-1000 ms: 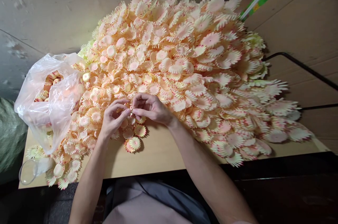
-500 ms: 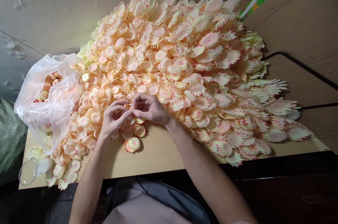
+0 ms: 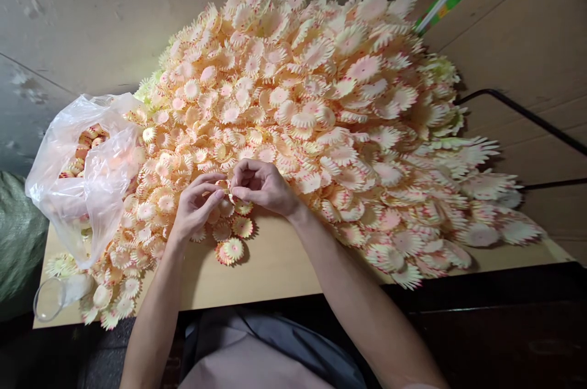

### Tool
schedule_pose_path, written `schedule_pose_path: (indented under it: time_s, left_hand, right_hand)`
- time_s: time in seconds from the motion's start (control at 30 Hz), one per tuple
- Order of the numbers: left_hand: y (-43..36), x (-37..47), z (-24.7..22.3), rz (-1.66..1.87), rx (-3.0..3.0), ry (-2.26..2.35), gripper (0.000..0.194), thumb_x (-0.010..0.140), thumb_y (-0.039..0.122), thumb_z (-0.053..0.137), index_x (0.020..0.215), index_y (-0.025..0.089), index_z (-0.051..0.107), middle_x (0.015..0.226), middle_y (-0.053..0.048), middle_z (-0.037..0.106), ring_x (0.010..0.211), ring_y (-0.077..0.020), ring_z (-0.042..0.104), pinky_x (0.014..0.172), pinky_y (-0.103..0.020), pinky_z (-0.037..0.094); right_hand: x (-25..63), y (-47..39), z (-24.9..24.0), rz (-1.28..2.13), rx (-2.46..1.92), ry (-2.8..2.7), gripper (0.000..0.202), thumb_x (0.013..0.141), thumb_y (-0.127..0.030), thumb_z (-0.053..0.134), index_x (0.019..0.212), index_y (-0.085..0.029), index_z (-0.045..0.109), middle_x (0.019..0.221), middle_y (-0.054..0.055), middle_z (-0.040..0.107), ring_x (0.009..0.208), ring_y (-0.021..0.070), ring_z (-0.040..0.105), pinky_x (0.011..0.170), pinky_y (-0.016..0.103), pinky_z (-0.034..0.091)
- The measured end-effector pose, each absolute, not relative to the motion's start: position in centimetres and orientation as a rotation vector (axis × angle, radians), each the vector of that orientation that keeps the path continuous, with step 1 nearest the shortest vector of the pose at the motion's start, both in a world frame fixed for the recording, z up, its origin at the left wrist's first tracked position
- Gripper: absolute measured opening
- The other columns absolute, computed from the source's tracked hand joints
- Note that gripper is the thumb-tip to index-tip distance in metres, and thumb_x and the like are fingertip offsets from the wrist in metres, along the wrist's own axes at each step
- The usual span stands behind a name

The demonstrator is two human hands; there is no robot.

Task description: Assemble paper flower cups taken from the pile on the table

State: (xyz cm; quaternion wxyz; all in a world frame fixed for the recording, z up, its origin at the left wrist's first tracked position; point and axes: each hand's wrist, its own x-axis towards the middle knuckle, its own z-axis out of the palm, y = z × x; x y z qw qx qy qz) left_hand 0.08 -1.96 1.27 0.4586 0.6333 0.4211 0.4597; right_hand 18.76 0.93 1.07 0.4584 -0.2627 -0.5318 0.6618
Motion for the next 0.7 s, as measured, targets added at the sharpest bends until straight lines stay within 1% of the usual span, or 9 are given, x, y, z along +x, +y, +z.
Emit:
schedule_pose_path:
  time_s: [0.1,0.2,0.4,0.53,0.7]
  left_hand:
    - [-1.96,0.15,1.23,1.141,1.554,1.017,0.013,0.086,0.032,0.068,0.083,0.02,0.073,0.117,-0.01,0.067,0.111,-0.0216,0.062,0.099,-0.037,0.046]
    - [-1.89,0.03,1.08,1.144,1.539,1.026,0.015,0.085,0.034,0.069,0.079,0.019,0.072,0.116,-0.01,0.067,0.111,-0.0219,0.062,0.098,-0.037,0.046]
    - [-1.75,-0.23,0.71,1.125,1.468,0.965,0.015,0.083,0.034,0.071,0.078,0.02,0.072,0.116,-0.01,0.066,0.111,-0.023,0.062,0.098,-0.037,0.047]
    - [-1.68,-0.26,0.59,1.102,1.406,0.929,0.015,0.081,0.035,0.073,0.078,0.021,0.074,0.116,-0.01,0.066,0.112,-0.0247,0.061,0.098,-0.039,0.047]
    - [-1.65,-0.41,0.47,1.085,1.374,0.877,0.011,0.08,0.033,0.074,0.081,0.022,0.075,0.117,-0.009,0.066,0.112,-0.0242,0.061,0.098,-0.039,0.047]
  right_hand:
    - [18.82,0.93,1.3,1.638,-0.646,-1.311,0.022,0.072,-0.022,0.075,0.075,-0.018,0.053,0.066,-0.005,0.054,0.051,0.0065,0.049,0.047,0.019,0.043]
    - [18.81,0.88,1.37,1.671,-0.617,-1.322,0.022,0.074,-0.024,0.074,0.075,-0.018,0.053,0.066,-0.004,0.055,0.051,0.0074,0.052,0.048,0.019,0.045]
    - [18.83,0.7,0.92,1.732,-0.55,-1.336,0.017,0.08,-0.025,0.071,0.083,-0.018,0.055,0.071,-0.003,0.059,0.057,0.0098,0.057,0.055,0.022,0.051]
    - [18.89,0.72,0.84,1.749,-0.555,-1.347,0.019,0.079,-0.026,0.072,0.084,-0.018,0.056,0.071,-0.003,0.057,0.059,0.0097,0.056,0.056,0.023,0.052]
    - [18.94,0.75,0.96,1.73,-0.561,-1.353,0.02,0.077,-0.024,0.073,0.081,-0.017,0.056,0.071,-0.003,0.059,0.059,0.0095,0.056,0.056,0.021,0.051]
